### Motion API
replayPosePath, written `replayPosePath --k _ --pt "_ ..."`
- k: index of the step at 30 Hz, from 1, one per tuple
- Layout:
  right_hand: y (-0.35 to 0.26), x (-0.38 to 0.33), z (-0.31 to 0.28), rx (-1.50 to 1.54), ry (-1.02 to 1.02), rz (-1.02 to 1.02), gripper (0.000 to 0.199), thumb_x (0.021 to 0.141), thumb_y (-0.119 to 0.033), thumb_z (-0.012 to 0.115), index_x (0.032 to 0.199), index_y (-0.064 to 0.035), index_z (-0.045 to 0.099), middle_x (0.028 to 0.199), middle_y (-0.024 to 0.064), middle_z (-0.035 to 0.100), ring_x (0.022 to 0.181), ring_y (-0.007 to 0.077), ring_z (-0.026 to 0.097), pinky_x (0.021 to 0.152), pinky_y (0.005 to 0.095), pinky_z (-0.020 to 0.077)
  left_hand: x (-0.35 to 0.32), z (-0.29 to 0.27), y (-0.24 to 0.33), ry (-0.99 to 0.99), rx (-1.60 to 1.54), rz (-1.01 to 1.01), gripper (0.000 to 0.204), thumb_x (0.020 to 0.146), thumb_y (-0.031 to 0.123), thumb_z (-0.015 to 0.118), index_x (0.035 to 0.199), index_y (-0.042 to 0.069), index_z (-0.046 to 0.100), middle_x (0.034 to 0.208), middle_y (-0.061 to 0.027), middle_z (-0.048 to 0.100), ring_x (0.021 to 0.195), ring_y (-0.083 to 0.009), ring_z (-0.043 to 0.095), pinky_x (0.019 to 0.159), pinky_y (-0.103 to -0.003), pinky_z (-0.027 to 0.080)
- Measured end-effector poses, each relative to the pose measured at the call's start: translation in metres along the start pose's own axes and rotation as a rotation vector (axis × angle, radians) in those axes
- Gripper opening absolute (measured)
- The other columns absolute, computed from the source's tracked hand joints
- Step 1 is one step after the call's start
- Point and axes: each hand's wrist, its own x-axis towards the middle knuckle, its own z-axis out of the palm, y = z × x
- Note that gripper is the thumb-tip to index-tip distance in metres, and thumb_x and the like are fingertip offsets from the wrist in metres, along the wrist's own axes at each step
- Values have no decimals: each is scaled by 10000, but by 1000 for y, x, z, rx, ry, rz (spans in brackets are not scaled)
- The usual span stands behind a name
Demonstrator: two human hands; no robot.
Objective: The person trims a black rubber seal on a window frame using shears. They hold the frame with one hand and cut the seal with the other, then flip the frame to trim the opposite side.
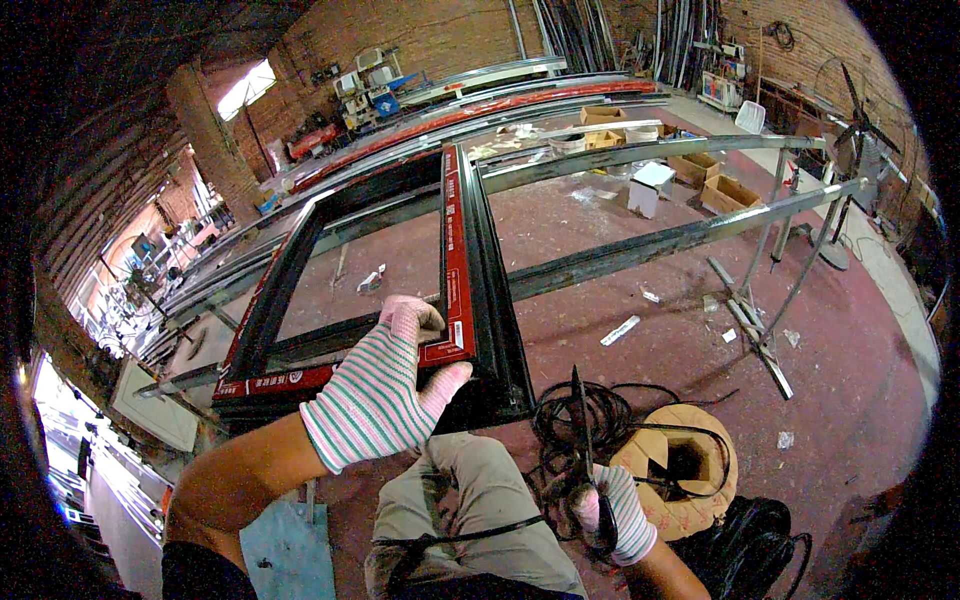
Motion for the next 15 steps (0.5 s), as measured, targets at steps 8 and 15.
replayPosePath --k 8,15 --pt "1 -2 4 -62 39 -81 114 977 -153 674 996 -41 686 781 -10 666 677 72 600 587 248 477 -1 0 5 -39 107 40 473 930 272 688 1282 5 521 1106 -228 664 1015 -399 667 920 -472 529" --pt "-10 -2 1 -173 67 -152 142 971 -194 697 1005 -57 686 795 -14 671 671 81 610 583 252 482 3 -6 7 -96 72 15 512 934 287 685 1368 61 535 1151 -237 662 1034 -414 666 909 -475 539"
